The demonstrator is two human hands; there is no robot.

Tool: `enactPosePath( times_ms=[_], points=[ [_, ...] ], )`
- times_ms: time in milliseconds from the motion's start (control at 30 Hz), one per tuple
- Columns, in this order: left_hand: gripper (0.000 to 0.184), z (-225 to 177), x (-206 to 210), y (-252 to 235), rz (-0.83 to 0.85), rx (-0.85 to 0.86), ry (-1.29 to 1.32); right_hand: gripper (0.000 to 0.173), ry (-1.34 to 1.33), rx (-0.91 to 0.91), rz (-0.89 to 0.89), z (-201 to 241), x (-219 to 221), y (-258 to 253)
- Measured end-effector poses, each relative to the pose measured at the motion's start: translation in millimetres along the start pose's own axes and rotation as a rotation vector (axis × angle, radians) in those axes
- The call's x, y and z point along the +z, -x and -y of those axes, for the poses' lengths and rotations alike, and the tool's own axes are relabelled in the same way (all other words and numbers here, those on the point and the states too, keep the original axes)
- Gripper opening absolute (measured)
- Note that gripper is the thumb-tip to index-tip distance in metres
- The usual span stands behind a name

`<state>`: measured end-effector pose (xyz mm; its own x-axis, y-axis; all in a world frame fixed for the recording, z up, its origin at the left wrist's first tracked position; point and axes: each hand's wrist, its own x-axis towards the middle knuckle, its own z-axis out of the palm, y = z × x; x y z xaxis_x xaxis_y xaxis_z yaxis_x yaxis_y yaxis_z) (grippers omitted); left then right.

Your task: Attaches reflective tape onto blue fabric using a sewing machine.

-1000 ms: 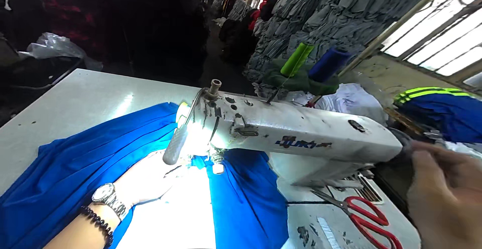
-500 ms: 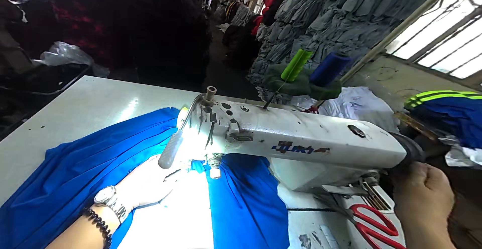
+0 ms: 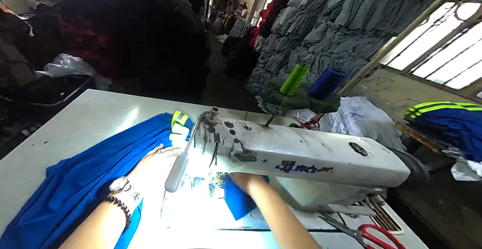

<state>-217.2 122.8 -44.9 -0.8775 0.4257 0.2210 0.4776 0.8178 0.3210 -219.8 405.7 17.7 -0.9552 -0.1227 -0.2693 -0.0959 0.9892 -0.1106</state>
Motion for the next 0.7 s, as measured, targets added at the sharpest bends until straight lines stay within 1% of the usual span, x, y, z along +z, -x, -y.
enactPosePath(
  times_ms=[33,67,100,133,167,200,233,267,300,333,367,400,467,500,533,600,633,700],
  points=[
    [0.039,3.7,2.1,-0.9,-0.010,0.007,-0.027,0.055,0.005,0.046,0.053,8.2,-12.0,-0.9],
    [0.042,-4.5,-9.7,0.7,0.101,-0.043,-0.023,0.054,-0.017,0.051,0.081,14.9,-20.1,7.9],
    [0.044,-14.4,-20.9,3.8,0.186,-0.088,-0.011,0.052,-0.057,0.008,0.109,18.2,-26.0,25.5],
    [0.045,-25.6,-33.2,8.8,0.247,-0.128,0.027,0.046,-0.122,-0.077,0.169,18.3,-32.7,52.1],
    [0.045,-33.3,-40.4,14.3,0.269,-0.157,0.035,0.037,-0.189,-0.218,0.215,10.8,-36.9,83.5],
    [0.047,-44.7,-54.5,17.4,0.338,-0.191,0.016,0.030,-0.269,-0.368,0.192,-1.3,-42.0,116.5],
    [0.050,-57.6,-71.4,17.6,0.452,-0.238,-0.008,0.025,-0.381,-0.471,0.037,-18.6,-48.9,147.3],
    [0.052,-55.8,-68.3,18.5,0.449,-0.239,-0.035,0.022,-0.485,-0.466,-0.218,-42.1,-58.3,168.4],
    [0.052,-38.4,-45.8,20.3,0.337,-0.186,-0.042,0.023,-0.528,-0.362,-0.513,-71.9,-72.1,175.3],
    [0.054,-24.5,-28.2,20.3,0.275,-0.142,-0.029,0.031,-0.461,-0.185,-0.775,-104.8,-91.7,169.5],
    [0.055,-17.7,-21.0,18.1,0.286,-0.121,-0.024,0.041,-0.383,0.004,-0.943,-142.5,-111.2,153.1],
    [0.055,-15.2,-19.5,15.4,0.308,-0.115,-0.034,0.051,-0.350,0.178,-0.972,-183.0,-127.4,133.3],
    [0.055,-16.1,-21.2,13.2,0.315,-0.125,-0.040,0.061,-0.385,0.447,-0.848,-246.7,-142.5,95.8],
    [0.054,-17.3,-22.4,13.3,0.316,-0.133,-0.039,0.062,-0.377,0.521,-0.795,-268.7,-141.5,82.2],
    [0.054,-17.7,-22.5,13.6,0.315,-0.137,-0.039,0.058,-0.362,0.546,-0.769,-279.5,-139.7,76.5],
    [0.054,-16.3,-20.8,14.6,0.304,-0.138,-0.034,0.055,-0.350,0.527,-0.779,-276.1,-134.1,81.9],
    [0.053,-14.8,-19.5,14.6,0.294,-0.130,-0.034,0.055,-0.374,0.505,-0.819,-269.4,-129.2,87.5],
    [0.051,-9.8,-12.9,12.7,0.230,-0.119,-0.064,0.057,-0.444,0.467,-0.926,-269.5,-117.0,91.7]
  ],
)
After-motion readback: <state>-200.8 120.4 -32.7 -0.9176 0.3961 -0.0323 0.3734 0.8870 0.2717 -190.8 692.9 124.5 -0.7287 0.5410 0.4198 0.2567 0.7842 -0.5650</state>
